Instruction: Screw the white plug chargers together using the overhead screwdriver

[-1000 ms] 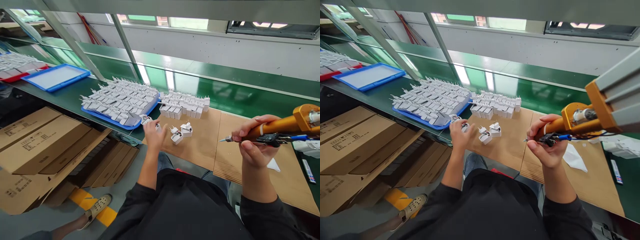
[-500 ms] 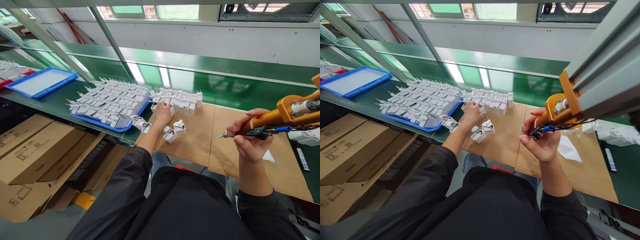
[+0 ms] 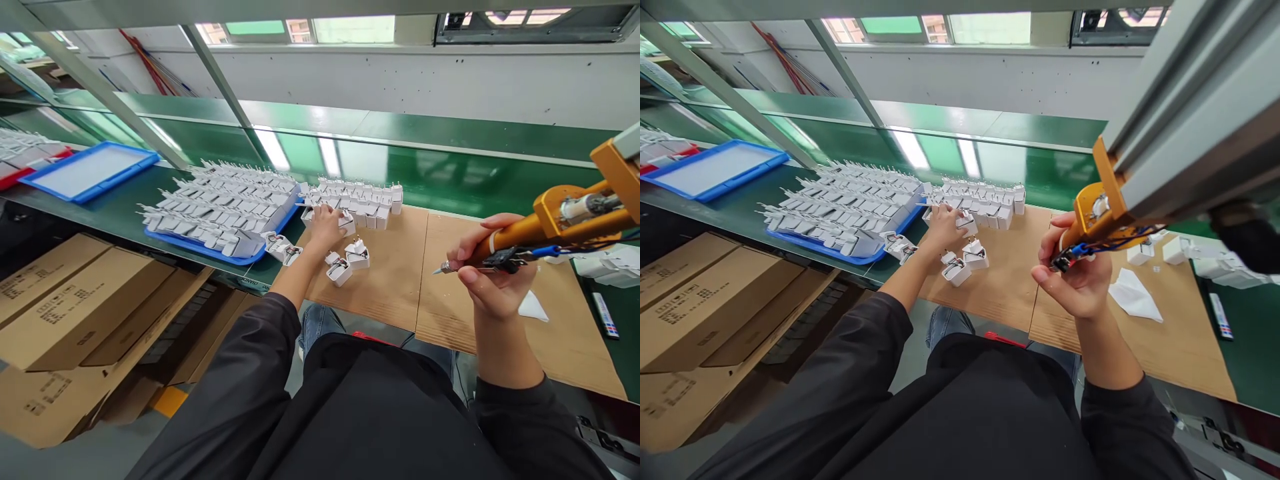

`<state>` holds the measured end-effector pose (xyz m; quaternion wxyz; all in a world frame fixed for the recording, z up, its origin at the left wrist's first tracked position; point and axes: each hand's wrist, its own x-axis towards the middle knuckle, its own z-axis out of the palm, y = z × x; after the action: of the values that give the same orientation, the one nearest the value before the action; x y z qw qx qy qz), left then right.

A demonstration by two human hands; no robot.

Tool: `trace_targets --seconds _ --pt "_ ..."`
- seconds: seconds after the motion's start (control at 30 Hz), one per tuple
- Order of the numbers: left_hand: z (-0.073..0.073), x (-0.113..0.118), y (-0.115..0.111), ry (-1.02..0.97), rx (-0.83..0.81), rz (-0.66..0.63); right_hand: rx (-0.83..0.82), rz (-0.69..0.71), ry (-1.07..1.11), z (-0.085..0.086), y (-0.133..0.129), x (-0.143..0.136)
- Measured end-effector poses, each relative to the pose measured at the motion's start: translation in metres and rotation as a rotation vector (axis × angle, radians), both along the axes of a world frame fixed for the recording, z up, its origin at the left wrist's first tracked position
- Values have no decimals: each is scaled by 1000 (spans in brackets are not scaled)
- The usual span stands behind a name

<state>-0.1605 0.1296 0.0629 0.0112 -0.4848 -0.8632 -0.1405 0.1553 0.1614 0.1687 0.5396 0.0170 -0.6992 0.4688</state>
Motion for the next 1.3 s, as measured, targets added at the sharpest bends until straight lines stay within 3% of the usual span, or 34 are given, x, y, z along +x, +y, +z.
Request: trace_targets --seconds 0.13,0.23,0.33,0.4,0.47,0.57,0.63,0.7,0.8,1.0,1.13,1.3 --pt "9 -2 0 -41 5 -14 10 6 0 0 1 1" --pt "37 9 -10 -63 167 -45 35 6 -8 -1 3 5" --pt "66 44 -28 -216 263 -133 12 -13 -39 -4 5 12" --pt "69 81 -37 -324 246 -241 -6 -35 -49 -6 6 17" --pt "54 121 -41 -413 193 -351 -20 -55 -50 -8 6 22" --pt "14 169 -39 -446 97 -383 -55 -70 -79 -9 5 29" --pt "-9 186 -38 -435 80 -354 -79 -81 -112 -8 4 33" --pt "-22 192 -38 -438 95 -340 -88 -93 -127 -8 2 37" --pt "-26 187 -40 -521 153 -373 -87 -113 -119 -9 1 39" --pt "-21 171 -36 -912 179 -458 -100 -122 -134 -12 2 37" --pt "-26 165 -30 -1124 251 -478 -81 -153 -123 -10 1 33" --pt "-39 164 -38 -1106 331 -467 -61 -148 -118 -11 2 34"
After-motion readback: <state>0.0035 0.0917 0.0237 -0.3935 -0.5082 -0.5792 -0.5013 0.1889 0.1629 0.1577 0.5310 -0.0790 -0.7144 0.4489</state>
